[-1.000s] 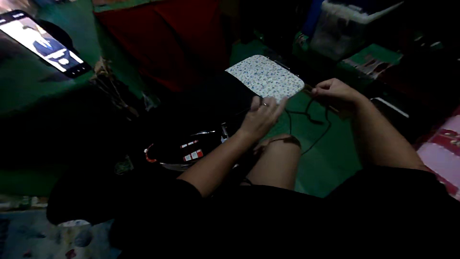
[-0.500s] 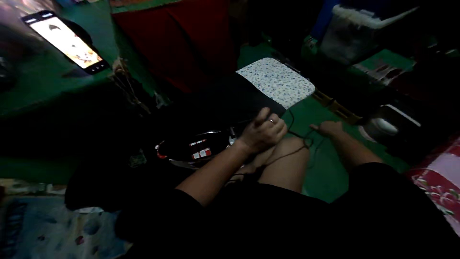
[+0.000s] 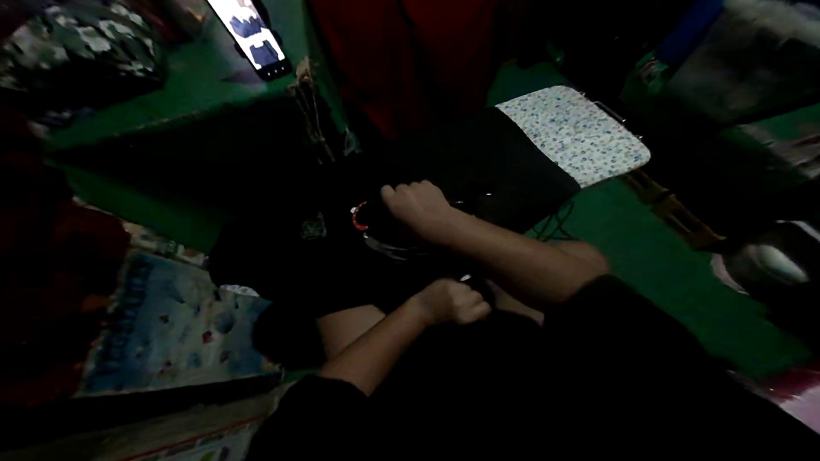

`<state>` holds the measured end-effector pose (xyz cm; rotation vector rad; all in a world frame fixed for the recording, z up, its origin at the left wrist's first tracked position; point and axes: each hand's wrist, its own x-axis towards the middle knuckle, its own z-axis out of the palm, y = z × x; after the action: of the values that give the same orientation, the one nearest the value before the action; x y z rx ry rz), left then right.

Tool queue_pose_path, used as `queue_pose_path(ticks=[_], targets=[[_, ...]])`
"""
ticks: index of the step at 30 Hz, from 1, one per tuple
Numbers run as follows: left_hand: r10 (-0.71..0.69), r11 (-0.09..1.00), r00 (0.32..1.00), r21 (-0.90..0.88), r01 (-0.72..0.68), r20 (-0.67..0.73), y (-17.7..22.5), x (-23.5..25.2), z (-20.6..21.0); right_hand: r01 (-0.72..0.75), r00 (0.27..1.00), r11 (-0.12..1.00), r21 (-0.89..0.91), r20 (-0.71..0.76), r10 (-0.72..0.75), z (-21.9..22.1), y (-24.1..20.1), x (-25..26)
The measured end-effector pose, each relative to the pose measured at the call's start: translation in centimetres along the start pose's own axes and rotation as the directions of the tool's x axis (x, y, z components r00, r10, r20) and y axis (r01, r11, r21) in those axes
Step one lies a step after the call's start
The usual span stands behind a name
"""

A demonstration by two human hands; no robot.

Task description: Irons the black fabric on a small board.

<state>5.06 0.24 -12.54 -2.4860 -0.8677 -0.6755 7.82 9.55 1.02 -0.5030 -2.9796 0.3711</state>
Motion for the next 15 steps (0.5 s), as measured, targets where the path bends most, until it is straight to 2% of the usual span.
queue_pose_path(ticks=[1,3,5,6,7,8,9,10,11,12,15], targets=[[-0.078,0.992,0.988,0.093,0.09,-0.134,-0.3,-0.7,-0.9,-0.029,1.0,1.0,0.008,0.004,0.029,-0.2,0.6,0.8],[-0.233,0.923,0.917,0.223,0.313,-0.324,-1.0,-2.3,-2.8,-0.143,0.989,0.989,0.039,0.03,0.142,-2.0,2.1,0.7],[-0.488,0.741,0.788,0.298,0.601,-0.376,-2.0,-3.6,-3.6,-0.339,0.94,0.935,0.1,0.003,0.341,-4.8,4.5,-0.3],[-0.659,0.608,0.68,0.305,0.733,-0.322,-2.6,-3.8,-3.5,-0.389,0.909,0.912,0.127,-0.106,0.402,-5.1,6.8,0.3],[-0.838,0.473,0.527,0.292,0.831,-0.143,-3.3,-3.6,-3.6,-0.43,0.873,0.893,0.135,-0.192,0.449,-5.4,9.0,1.0],[-0.935,0.352,0.345,0.292,0.889,0.077,-4.1,-3.3,-3.6,-0.481,0.834,0.867,0.133,-0.234,0.499,-5.6,10.7,1.5],[-0.95,0.266,0.193,0.314,0.911,0.244,-5.0,-3.1,-3.3,-0.538,0.797,0.833,0.129,-0.244,0.553,-5.8,12.1,1.8],[-0.935,0.222,0.097,0.351,0.91,0.34,-5.7,-2.7,-2.9,-0.589,0.76,0.799,0.122,-0.252,0.599,-5.9,13.4,1.9],[-0.919,0.213,0.058,0.366,0.906,0.391,-6.0,-2.3,-2.7,-0.635,0.724,0.763,0.121,-0.25,0.642,-5.9,14.5,1.8],[-0.904,0.231,0.062,0.362,0.903,0.423,-6.2,-1.9,-2.6,-0.672,0.692,0.728,0.133,-0.238,0.682,-6.1,15.5,1.6],[-0.849,0.349,0.165,0.299,0.888,0.502,-5.9,-1.4,-2.4,-0.737,0.64,0.669,0.097,-0.217,0.737,-5.4,18.7,1.6]])
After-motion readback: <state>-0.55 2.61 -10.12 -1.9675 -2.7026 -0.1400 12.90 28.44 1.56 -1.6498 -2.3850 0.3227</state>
